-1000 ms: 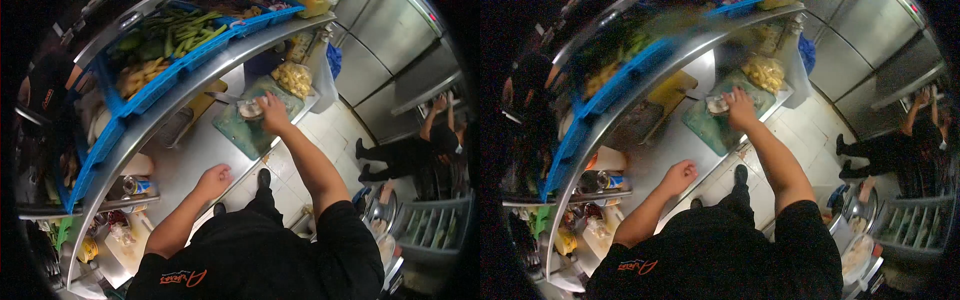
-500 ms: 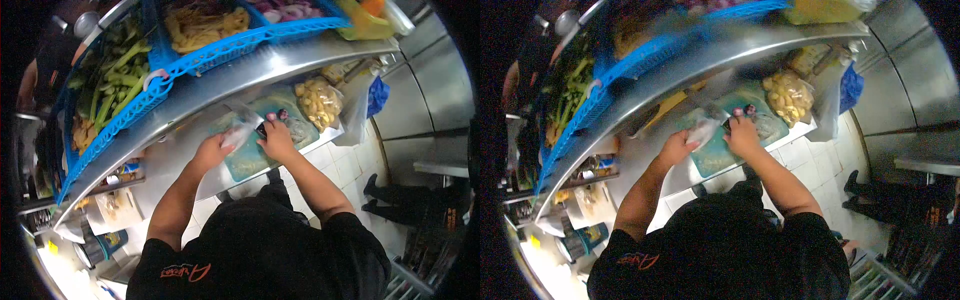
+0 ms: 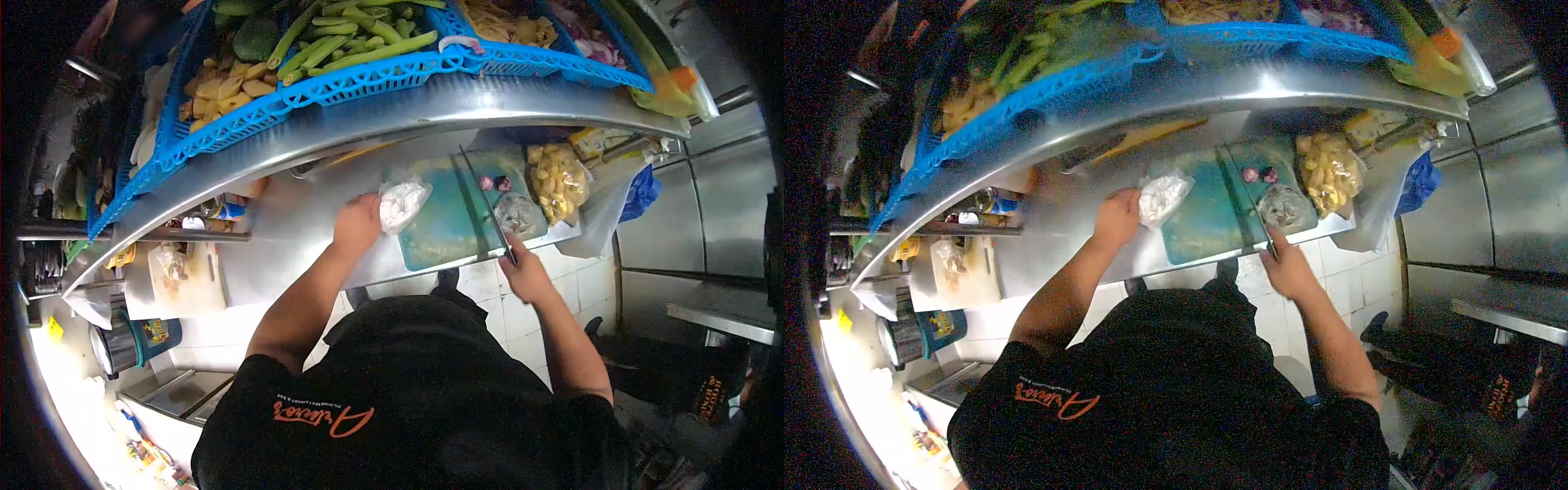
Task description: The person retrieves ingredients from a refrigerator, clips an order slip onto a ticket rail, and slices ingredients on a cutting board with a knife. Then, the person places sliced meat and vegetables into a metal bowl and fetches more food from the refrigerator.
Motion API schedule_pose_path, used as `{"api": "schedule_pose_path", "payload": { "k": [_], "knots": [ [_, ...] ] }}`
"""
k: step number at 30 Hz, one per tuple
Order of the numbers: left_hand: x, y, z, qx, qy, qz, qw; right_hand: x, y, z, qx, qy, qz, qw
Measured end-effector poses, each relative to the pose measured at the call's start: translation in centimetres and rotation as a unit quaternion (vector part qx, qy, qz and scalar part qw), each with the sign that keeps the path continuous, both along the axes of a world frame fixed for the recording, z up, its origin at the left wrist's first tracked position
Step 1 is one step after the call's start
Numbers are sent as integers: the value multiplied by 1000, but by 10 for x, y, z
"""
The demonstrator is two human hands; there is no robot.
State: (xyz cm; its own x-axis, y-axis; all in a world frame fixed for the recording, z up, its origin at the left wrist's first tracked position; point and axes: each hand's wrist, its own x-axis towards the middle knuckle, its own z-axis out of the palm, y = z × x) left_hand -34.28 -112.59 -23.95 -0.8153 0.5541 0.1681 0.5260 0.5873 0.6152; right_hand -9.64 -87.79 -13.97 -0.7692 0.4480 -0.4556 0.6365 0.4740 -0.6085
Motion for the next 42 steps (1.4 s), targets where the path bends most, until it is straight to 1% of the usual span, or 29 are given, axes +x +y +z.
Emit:
{"api": "schedule_pose_path", "payload": {
  "k": [2, 3, 6, 7, 8, 9, 11, 12, 13, 14, 15, 16, 18, 20, 21, 22, 23, 24, 26, 27, 28, 31, 33, 34, 36, 37, 38, 40, 42],
  "knots": [
    [-6, 9, 3, -114, 1, -29, 993, 27, 1, -20, -141, -41, -18, 989],
    [-7, 13, 9, -171, 4, -43, 984, 33, 1, -23, -160, -43, -36, 985],
    [-1, 29, 28, -107, 126, 17, 986, 43, 9, -23, -185, -25, -61, 981],
    [2, 31, 21, -144, 87, -4, 986, 45, 13, -23, -187, -11, -64, 980],
    [8, 35, 8, -176, 55, -24, 983, 51, 19, -33, -168, 20, -47, 984],
    [6, 43, 8, -202, 33, -43, 978, 50, 25, -34, -131, -10, -24, 991],
    [17, 54, 27, -152, 97, -7, 984, 43, 33, -45, -111, -15, 5, 994],
    [17, 57, 28, -205, 105, -18, 973, 35, 29, -28, -55, 36, 50, 997],
    [18, 59, 28, -259, 107, -28, 960, 30, 30, -36, -33, 47, 74, 996],
    [23, 56, 31, -258, 137, -43, 955, 28, 31, -59, 3, 116, 102, 988],
    [25, 54, 35, -259, 167, -59, 950, 18, 29, -50, -18, 107, 115, 987],
    [27, 55, 40, -260, 145, -43, 954, 8, 28, -40, 1, 77, 140, 987],
    [31, 61, 50, -261, 92, -15, 961, -13, 32, -20, -65, -53, 144, 986],
    [42, 75, 63, -98, 63, 93, 989, -12, 49, -71, -32, 137, 174, 975],
    [52, 73, 65, -21, 38, 153, 987, -5, 47, -65, -25, 221, 192, 956],
    [43, 66, 49, 17, 128, 96, 987, 2, 56, -57, -69, 145, 188, 969],
    [37, 69, 68, -10, 231, 52, 972, 2, 64, -22, -116, 59, 186, 974],
    [33, 71, 81, -104, 191, 71, 974, 14, 77, -49, -119, 189, 185, 957],
    [18, 76, 95, 10, 151, 113, 982, 24, 85, 19, -76, 136, 170, 973],
    [5, 70, 91, -24, 244, 82, 966, 31, 89, 40, -18, 133, 190, 972],
    [-7, 67, 89, -54, 341, 44, 938, 36, 94, 59, -21, 88, 191, 977],
    [-10, 67, 98, 63, 197, 58, 977, 47, 94, 70, 25, 95, 250, 963],
    [-8, 72, 99, 95, 71, 97, 988, 50, 91, 67, 66, 121, 295, 945],
    [-8, 74, 99, 110, 7, 115, 987, 48, 85, 68, 79, 102, 301, 945],
    [-22, 78, 55, 179, -39, 127, 975, 40, 70, 76, 109, 63, 313, 941],
    [-22, 81, 49, 221, -84, 147, 960, 40, 67, 65, 135, 88, 318, 934],
    [-22, 84, 44, 265, -125, 168, 941, 40, 62, 62, 149, 86, 325, 930],
    [-8, 97, 65, 365, -244, 235, 867, 35, 53, 59, 178, 85, 339, 920],
    [-1, 105, 70, 344, -192, 225, 891, 33, 45, 56, 206, 100, 338, 913]
  ]
}}
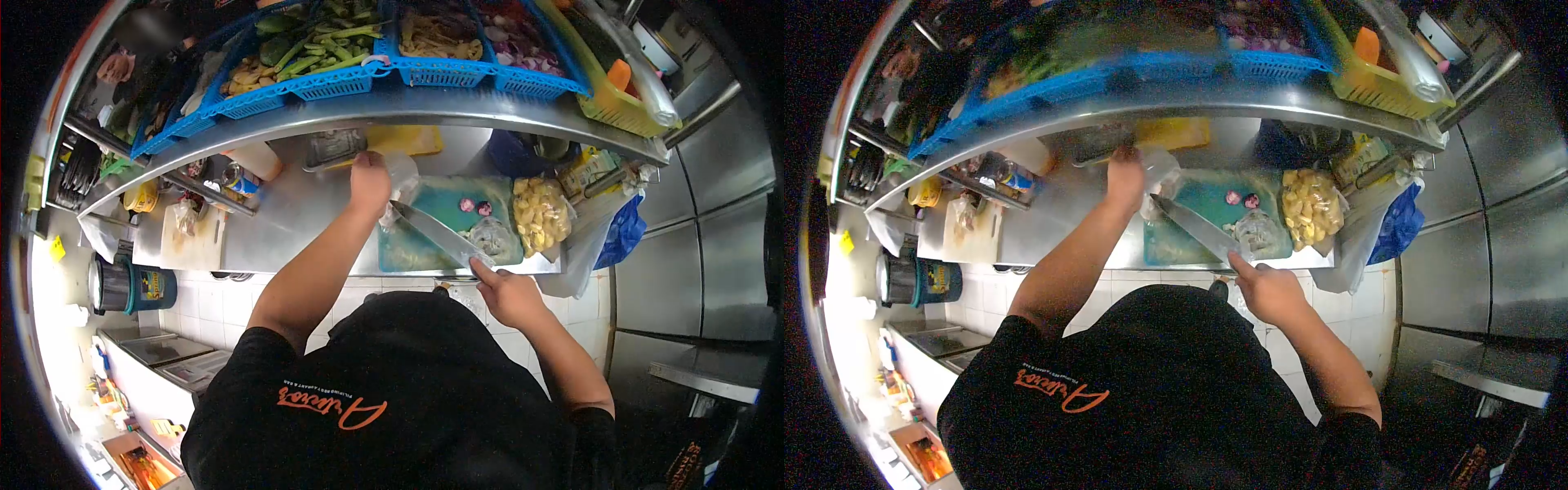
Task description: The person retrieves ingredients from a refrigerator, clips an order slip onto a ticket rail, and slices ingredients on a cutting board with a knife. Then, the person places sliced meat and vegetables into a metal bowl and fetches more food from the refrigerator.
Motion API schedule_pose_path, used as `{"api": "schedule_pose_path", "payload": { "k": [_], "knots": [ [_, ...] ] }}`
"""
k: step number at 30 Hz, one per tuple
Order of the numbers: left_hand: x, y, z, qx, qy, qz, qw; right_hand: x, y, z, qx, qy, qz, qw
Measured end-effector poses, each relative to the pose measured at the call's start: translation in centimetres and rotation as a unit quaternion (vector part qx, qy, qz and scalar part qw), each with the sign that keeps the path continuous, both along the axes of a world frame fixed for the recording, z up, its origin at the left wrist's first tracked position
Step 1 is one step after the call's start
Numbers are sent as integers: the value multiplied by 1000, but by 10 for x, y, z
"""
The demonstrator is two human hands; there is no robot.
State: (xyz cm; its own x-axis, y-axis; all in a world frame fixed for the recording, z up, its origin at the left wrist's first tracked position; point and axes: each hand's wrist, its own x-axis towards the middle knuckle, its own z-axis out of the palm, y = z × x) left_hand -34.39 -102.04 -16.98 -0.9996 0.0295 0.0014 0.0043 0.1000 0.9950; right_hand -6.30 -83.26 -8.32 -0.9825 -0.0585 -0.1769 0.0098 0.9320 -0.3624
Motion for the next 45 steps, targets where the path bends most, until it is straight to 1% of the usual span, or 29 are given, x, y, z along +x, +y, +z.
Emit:
{"api": "schedule_pose_path", "payload": {
  "k": [1, 4, 7, 9, 10, 11, 12, 13, 14, 15, 16, 17, 18, 19, 22, 23, 25, 26, 28, 29, 30, 32, 34, 36, 38, 41, 42, 44, 45],
  "knots": [
    [3, 4, 3, -17, 25, 1, 1000, -1, -4, -1, 9, 5, -7, 1000],
    [28, 12, 31, -187, 114, 14, 976, -6, -18, -9, 32, -1, -34, 999],
    [34, 15, 22, -208, 158, 8, 965, -20, -33, -27, 46, 12, -40, 998],
    [53, 21, 7, -222, 169, -42, 959, -46, -45, -46, 51, 17, -34, 998],
    [63, 24, 2, -229, 175, -65, 955, -64, -45, -66, 53, 35, -49, 997],
    [72, 28, 8, -194, 184, -49, 962, -86, -42, -90, 55, 56, -63, 995],
    [81, 31, 19, -159, 192, -34, 968, -103, -42, -87, 56, 76, -78, 993],
    [86, 31, 24, -126, 198, -21, 972, -107, -33, -81, 40, 53, -117, 991],
    [75, 22, 24, -127, 179, 0, 976, -104, -24, -46, 22, 28, -159, 987],
    [51, 6, 23, -128, 159, 22, 979, -100, -15, -28, 6, 2, -199, 980],
    [34, -8, 23, -124, 139, 47, 981, -96, 3, -39, -13, 25, -215, 976],
    [32, -19, 24, -139, 119, 4, 983, -91, 26, -60, -30, 47, -228, 972],
    [33, -31, 27, -156, 97, -40, 982, -88, 29, -59, -49, 66, -240, 967],
    [36, -39, 28, -174, 76, -83, 978, -86, 23, -59, -82, 17, -259, 962],
    [50, -58, -8, -278, 117, -132, 944, -96, -13, -90, -91, 73, -173, 978],
    [54, -66, -11, -288, 114, -139, 941, -106, -29, -86, -123, 7, -202, 972],
    [58, -79, -14, -305, 111, -151, 934, -119, -39, -81, -58, -83, -198, 975],
    [59, -82, -13, -285, 67, -121, 948, -121, -44, -78, -25, -127, -194, 972],
    [51, -82, -3, -241, -17, -54, 969, -114, -47, -53, 45, -41, -151, 987],
    [46, -81, -1, -185, -34, -37, 981, -112, -49, -47, 80, 4, -128, 989],
    [41, -79, 1, -129, -50, -22, 990, -115, -54, -49, -20, -8, -71, 997],
    [43, -71, 13, -5, -94, -11, 996, -125, -67, -51, -217, -26, 35, 975],
    [49, -55, 49, 135, -145, -21, 980, -146, -96, -56, -139, 113, 80, 981],
    [55, -45, 79, 216, -164, -37, 962, -161, -105, -54, -125, 133, 82, 980],
    [51, -48, 91, 273, -169, -39, 946, -172, -110, -49, -185, 34, 42, 981],
    [39, -71, 92, 323, -148, -30, 934, -161, -107, -47, -151, 90, 102, 979],
    [38, -86, 85, 340, -133, -31, 931, -158, -99, -39, -146, 74, 119, 979],
    [42, -101, 75, 369, -157, 21, 916, -145, -83, -11, -137, 35, 148, 979],
    [47, -101, 86, 379, -196, 72, 902, -135, -82, 3, -164, 51, 162, 972]
  ]
}}
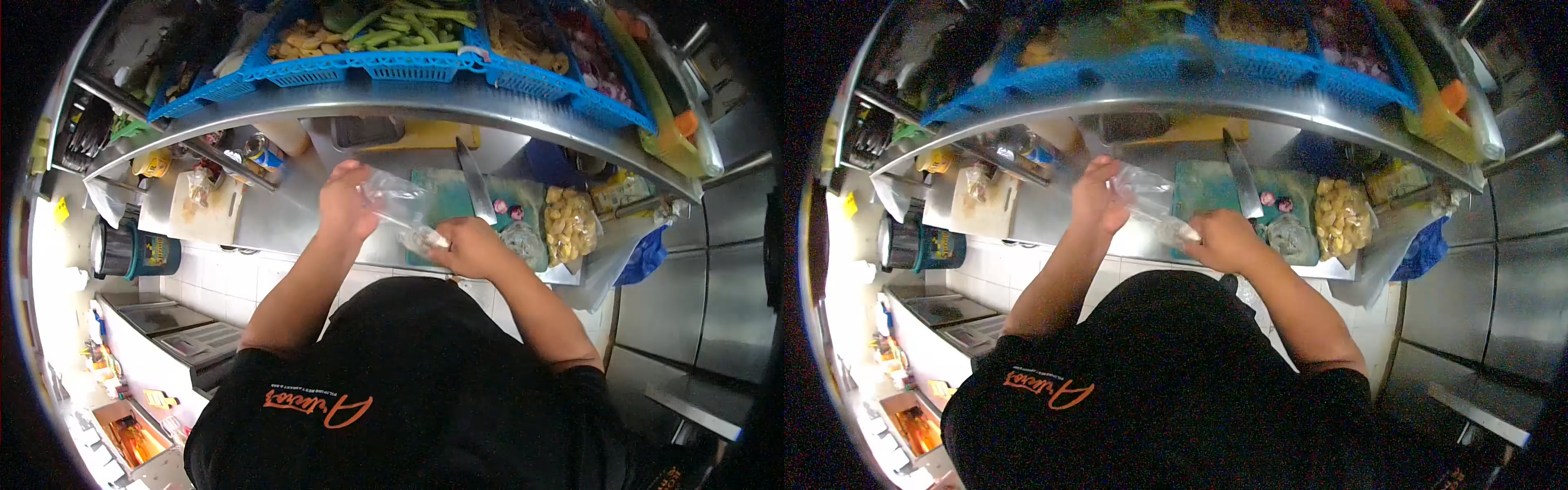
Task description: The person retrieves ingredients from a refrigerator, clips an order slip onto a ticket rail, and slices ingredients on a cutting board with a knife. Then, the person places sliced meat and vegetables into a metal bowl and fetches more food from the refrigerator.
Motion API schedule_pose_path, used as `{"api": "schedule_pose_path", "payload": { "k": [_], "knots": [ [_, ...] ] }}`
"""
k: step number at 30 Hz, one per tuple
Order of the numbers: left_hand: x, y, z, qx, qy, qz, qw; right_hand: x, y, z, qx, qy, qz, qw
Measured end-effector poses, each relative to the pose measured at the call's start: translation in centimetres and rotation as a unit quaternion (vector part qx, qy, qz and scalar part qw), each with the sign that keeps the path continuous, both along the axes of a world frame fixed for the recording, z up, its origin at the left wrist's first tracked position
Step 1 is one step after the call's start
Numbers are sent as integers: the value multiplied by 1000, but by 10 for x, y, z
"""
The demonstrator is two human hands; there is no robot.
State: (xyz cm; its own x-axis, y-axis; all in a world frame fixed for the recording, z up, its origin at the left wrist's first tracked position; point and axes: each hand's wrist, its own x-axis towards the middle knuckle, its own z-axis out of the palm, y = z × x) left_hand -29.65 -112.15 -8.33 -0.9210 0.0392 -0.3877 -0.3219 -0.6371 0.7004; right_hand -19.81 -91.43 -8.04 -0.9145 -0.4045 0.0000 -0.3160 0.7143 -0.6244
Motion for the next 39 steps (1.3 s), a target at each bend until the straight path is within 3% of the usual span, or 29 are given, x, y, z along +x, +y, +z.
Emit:
{"api": "schedule_pose_path", "payload": {
  "k": [1, 4, 6, 8, 9, 10, 11, 12, 14, 15, 16, 18, 19, 20, 21, 23, 26, 29, 32, 35, 38, 39],
  "knots": [
    [4, -1, 4, 4, -57, 32, 998, 7, 2, 4, 22, -20, 14, 999],
    [-19, -38, -83, 79, -82, 35, 993, 15, 7, 14, 56, -79, 57, 994],
    [-8, -38, -70, -47, -90, 52, 993, 18, 11, 21, 69, -55, 75, 993],
    [-3, -35, -81, -66, -56, 55, 995, 24, 14, 25, 63, -34, 79, 994],
    [-9, -46, -127, -350, 187, 49, 917, 30, 15, 24, 26, -30, 63, 997],
    [-12, -53, -175, -480, 306, 23, 822, 36, 17, 22, -7, -28, 42, 999],
    [-16, -60, -221, -585, 414, 36, 696, 38, 18, 20, -28, -68, 12, 997],
    [-11, -61, -251, -582, 436, 43, 685, 43, 19, 19, -48, -107, -22, 993],
    [-4, -56, -240, -508, 280, -6, 815, 49, 28, 7, -79, -208, -90, 971],
    [3, -48, -196, -406, 86, -63, 908, 44, 33, -4, -119, -191, -104, 969],
    [9, -43, -171, -280, -115, -123, 945, 43, 40, -19, -158, -178, -122, 964],
    [12, -49, -171, -397, -50, -122, 908, 40, 51, -43, -212, -182, -196, 940],
    [15, -47, -154, -375, -20, -150, 914, 28, 38, -24, -197, -155, -211, 945],
    [21, -39, -126, -349, 11, -184, 919, 18, 44, -51, -228, -118, -210, 943],
    [28, -24, -103, -292, 9, -257, 921, 8, 40, -55, -188, -77, -198, 959],
    [39, 1, -72, -181, -4, -377, 908, -4, 23, -58, -268, -109, -209, 934],
    [34, 24, -64, -11, -15, -325, 945, -12, 0, -39, -429, -196, -147, 869],
    [32, 25, -48, -76, 34, -343, 936, -21, 0, -36, -564, -235, -223, 759],
    [37, 29, -36, -133, 102, -348, 922, -26, 6, -29, -469, -268, -245, 805],
    [41, 35, -30, -322, 244, -310, 861, -40, 27, -69, -439, -267, -190, 836],
    [48, 39, -28, -481, 278, -266, 788, -34, 9, -52, -485, -224, -212, 818],
    [50, 39, -30, -471, 281, -263, 794, -29, 0, -38, -506, -203, -238, 804]
  ]
}}
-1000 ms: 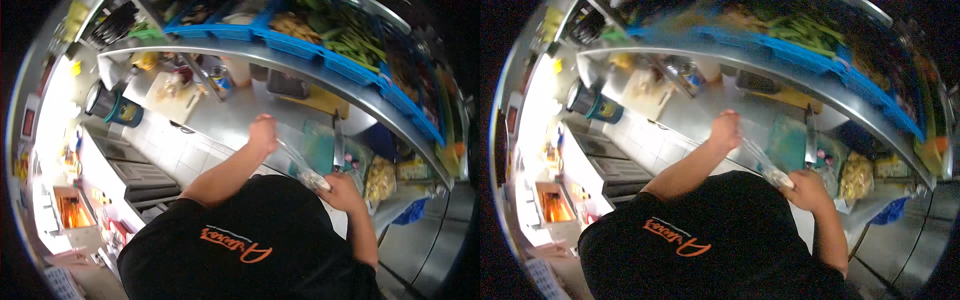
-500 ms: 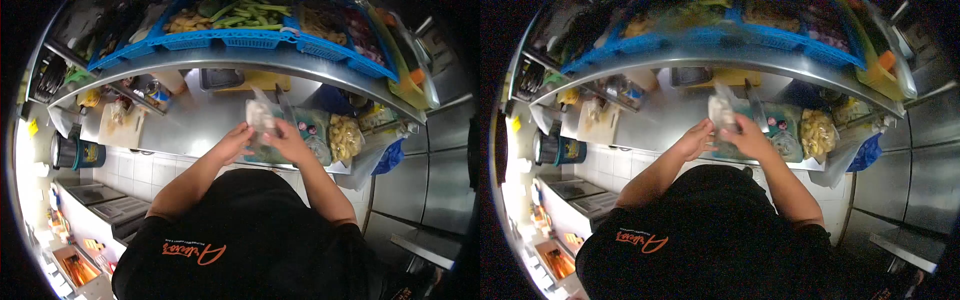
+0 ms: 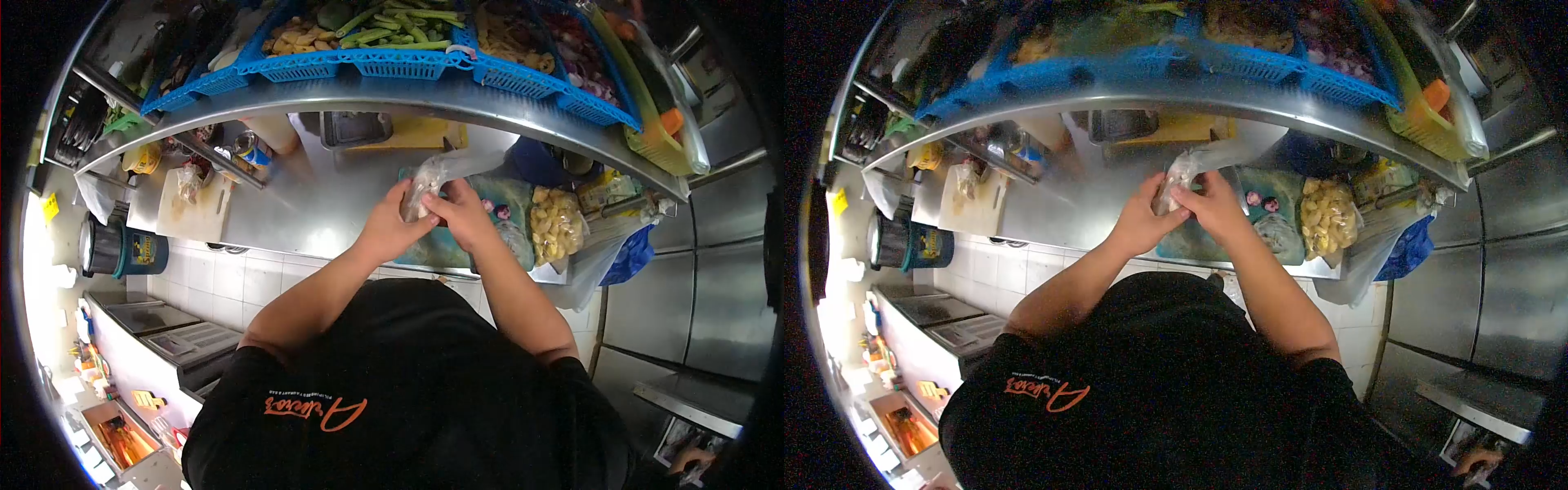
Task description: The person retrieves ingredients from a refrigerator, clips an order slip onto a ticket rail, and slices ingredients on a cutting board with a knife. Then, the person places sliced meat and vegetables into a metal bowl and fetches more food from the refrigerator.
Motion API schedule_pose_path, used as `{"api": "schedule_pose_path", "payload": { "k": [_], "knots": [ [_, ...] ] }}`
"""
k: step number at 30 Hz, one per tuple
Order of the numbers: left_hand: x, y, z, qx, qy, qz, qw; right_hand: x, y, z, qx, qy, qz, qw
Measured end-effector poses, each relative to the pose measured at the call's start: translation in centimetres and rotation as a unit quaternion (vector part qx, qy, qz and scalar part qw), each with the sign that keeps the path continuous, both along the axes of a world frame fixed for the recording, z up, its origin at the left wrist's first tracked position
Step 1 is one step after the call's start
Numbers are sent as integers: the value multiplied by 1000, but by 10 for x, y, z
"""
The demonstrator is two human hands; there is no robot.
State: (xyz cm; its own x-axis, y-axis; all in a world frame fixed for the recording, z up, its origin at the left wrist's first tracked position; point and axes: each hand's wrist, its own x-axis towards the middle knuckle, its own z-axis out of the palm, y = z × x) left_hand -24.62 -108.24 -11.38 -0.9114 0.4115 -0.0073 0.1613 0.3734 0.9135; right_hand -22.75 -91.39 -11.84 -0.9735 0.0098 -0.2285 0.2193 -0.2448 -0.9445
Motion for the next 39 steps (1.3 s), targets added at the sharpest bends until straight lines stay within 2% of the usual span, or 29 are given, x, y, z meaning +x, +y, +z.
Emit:
{"api": "schedule_pose_path", "payload": {
  "k": [2, 5, 8, 10, 12, 14, 17, 18, 19, 20, 21, 22, 24, 26, 27, 28, 29, 31, 33, 34, 36, 37, 39],
  "knots": [
    [2, -1, -7, 22, 3, 4, 1000, 2, 1, 9, -36, -19, 7, 999],
    [6, -8, -16, 9, 83, 21, 996, 6, -6, 20, -43, -49, 4, 998],
    [9, -15, -30, -2, 79, -15, 997, 1, 4, -20, -20, -58, -14, 998],
    [10, -18, -54, -26, 162, -32, 986, 0, 8, -55, 25, -39, -11, 999],
    [8, -21, -80, -83, 219, -47, 971, 2, 3, -72, 149, -48, -28, 987],
    [5, -24, -107, -172, 226, -94, 954, 8, 4, -99, 62, -34, -40, 997],
    [4, -17, -109, -232, 287, -116, 922, 8, 24, -109, 317, 21, 75, 945],
    [0, -19, -101, -241, 315, -108, 911, 2, 20, -92, 371, 38, 98, 923],
    [0, -17, -93, -225, 227, -109, 941, 7, 20, -72, 421, 48, 112, 899],
    [-3, -14, -90, -227, 198, -92, 949, 10, 20, -60, 469, 58, 124, 872],
    [-5, -12, -88, -228, 170, -75, 956, 7, 23, -65, 548, 138, 149, 811],
    [-7, -12, -87, -229, 141, -60, 961, 4, 21, -59, 562, 167, 152, 796],
    [-15, -13, -105, -207, 161, -69, 963, 5, 10, -43, 589, 214, 153, 764],
    [-17, -6, -121, -179, 168, -65, 967, -5, 2, -35, 677, 8, 196, 709],
    [-20, -5, -127, -164, 164, -52, 971, -8, 1, -37, 676, 37, 193, 710],
    [-27, 0, -156, -112, 185, -29, 976, -12, 6, -44, 674, 60, 190, 711],
    [-29, 6, -186, -61, 197, -5, 978, -25, 25, -81, 680, 159, 224, 680],
    [-19, -7, -90, 7, 41, -73, 996, -30, 24, -97, 674, 231, 172, 681],
    [-24, -4, -90, -71, 84, -107, 988, -29, 4, -94, 678, 149, 128, 708],
    [-29, -5, -92, -110, 110, -119, 981, -24, -1, -92, 664, 169, 114, 719],
    [-38, -7, -116, 46, -88, -140, 985, -19, -9, -84, 635, 216, 88, 737],
    [-44, -8, -130, 121, -187, -146, 964, -18, -11, -77, 617, 252, 79, 741],
    [-54, -22, -102, 155, -401, -144, 892, -13, -17, -59, 583, 305, 59, 751]
  ]
}}
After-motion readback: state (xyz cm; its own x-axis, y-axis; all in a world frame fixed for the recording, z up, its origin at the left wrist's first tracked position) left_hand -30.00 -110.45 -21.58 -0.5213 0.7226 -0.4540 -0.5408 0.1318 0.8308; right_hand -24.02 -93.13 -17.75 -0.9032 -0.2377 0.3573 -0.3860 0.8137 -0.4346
